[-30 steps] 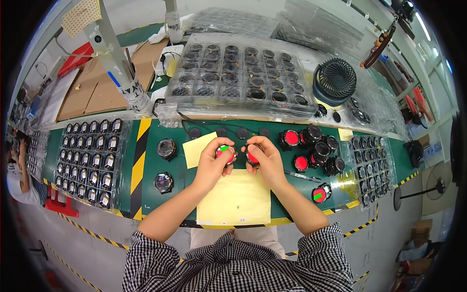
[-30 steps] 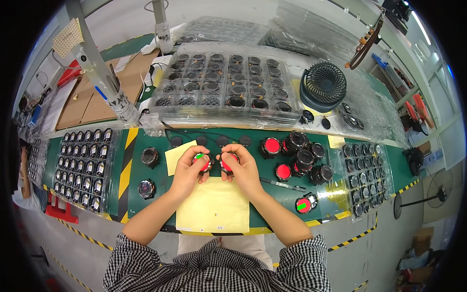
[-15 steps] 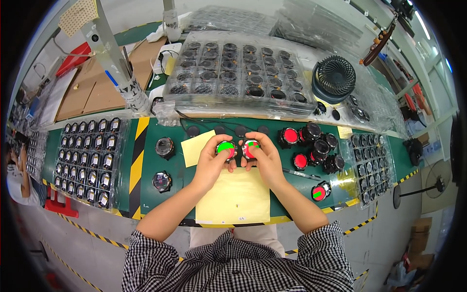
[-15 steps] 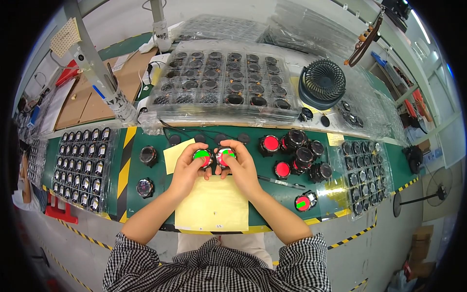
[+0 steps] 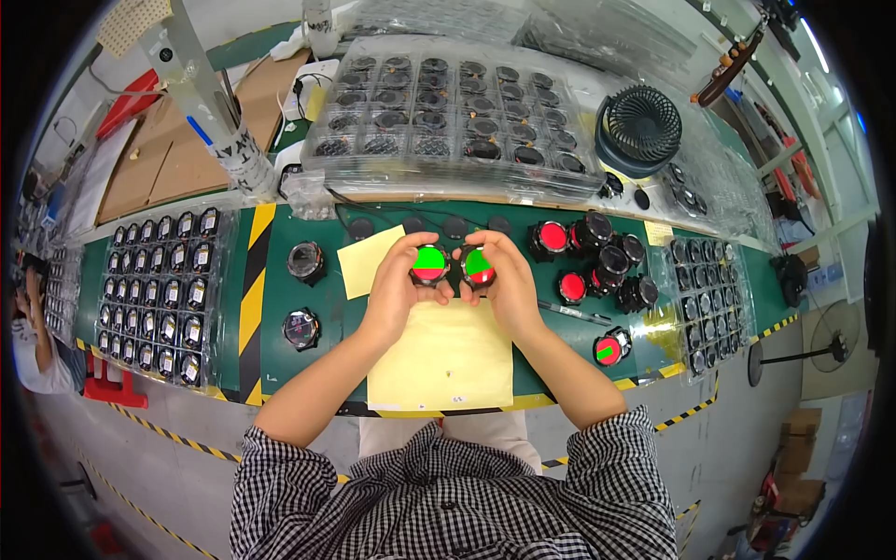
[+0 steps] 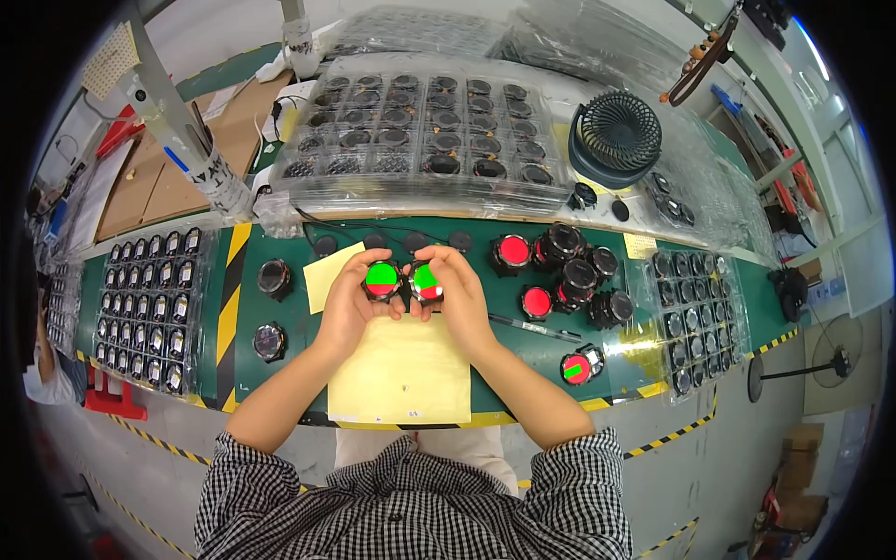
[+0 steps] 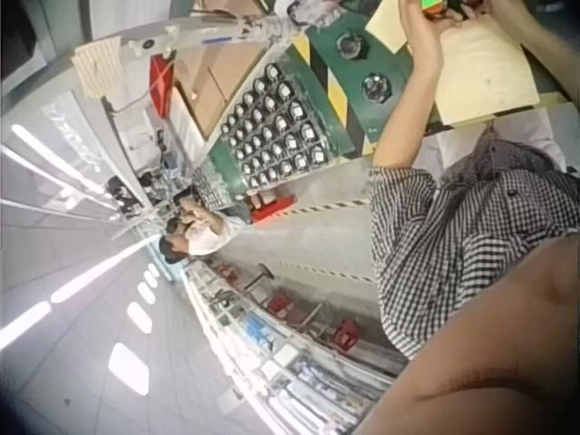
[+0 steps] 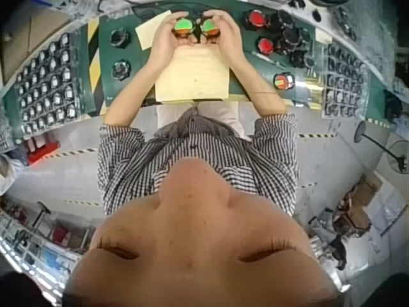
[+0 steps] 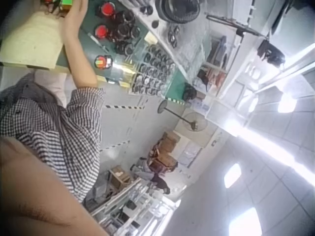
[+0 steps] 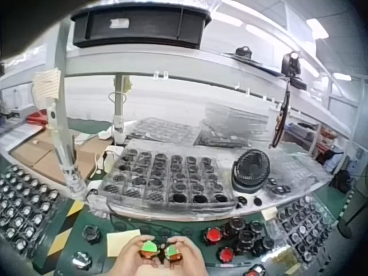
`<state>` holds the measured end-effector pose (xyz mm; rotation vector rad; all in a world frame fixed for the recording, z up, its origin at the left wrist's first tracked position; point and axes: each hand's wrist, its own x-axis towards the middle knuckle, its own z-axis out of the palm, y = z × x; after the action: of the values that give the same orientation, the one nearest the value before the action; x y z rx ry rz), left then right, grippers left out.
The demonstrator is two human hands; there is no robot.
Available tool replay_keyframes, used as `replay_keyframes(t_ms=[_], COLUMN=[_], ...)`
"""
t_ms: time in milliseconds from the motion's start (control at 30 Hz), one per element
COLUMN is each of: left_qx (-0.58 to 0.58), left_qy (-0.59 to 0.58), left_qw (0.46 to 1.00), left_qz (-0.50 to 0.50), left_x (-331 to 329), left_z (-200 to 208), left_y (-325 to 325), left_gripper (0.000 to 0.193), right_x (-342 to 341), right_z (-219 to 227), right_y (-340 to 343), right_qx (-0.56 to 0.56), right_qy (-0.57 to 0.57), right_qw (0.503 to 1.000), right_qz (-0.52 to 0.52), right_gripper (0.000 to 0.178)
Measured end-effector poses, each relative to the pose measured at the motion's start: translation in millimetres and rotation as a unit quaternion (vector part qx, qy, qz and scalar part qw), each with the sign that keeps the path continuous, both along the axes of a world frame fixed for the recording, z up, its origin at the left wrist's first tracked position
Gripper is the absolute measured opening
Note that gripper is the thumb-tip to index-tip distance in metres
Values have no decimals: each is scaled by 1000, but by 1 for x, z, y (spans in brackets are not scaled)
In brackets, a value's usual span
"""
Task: The person sorts circular electronic components by hand at a workbench, placing them into plastic trays.
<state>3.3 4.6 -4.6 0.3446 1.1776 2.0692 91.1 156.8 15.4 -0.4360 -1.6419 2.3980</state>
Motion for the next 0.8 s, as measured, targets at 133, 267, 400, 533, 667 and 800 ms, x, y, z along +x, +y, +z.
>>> replay_keyframes(t_ms=[133,267,400,533,667,800], left_qx=[-1,-5,-6,14,23,-21], left_qy=[5,7,13,7,7,74], left_qw=[1000,1000,1000,1000,1000,997], left_qz=[2,6,8,22,13,30], left_x=[0,1,0,0,-1,3], left_z=[-1,2,-2,-2,-1,-1], left_y=[1,1,1,2,-2,1], left_gripper=[38,38,39,39,43,43], right_x=[-2,0,0,0,-1,-1], right_z=[-3,-3,0,-1,1,-5], right_y=[4,3,3,4,0,-1], right_qx=[-19,-25,-45,-49,-10,13], right_qy=[5,7,25,54,55,67], right_qw=[1000,1000,999,997,998,997], right_qz=[1,8,11,25,21,31], right_gripper=[25,29,34,40,43,42])
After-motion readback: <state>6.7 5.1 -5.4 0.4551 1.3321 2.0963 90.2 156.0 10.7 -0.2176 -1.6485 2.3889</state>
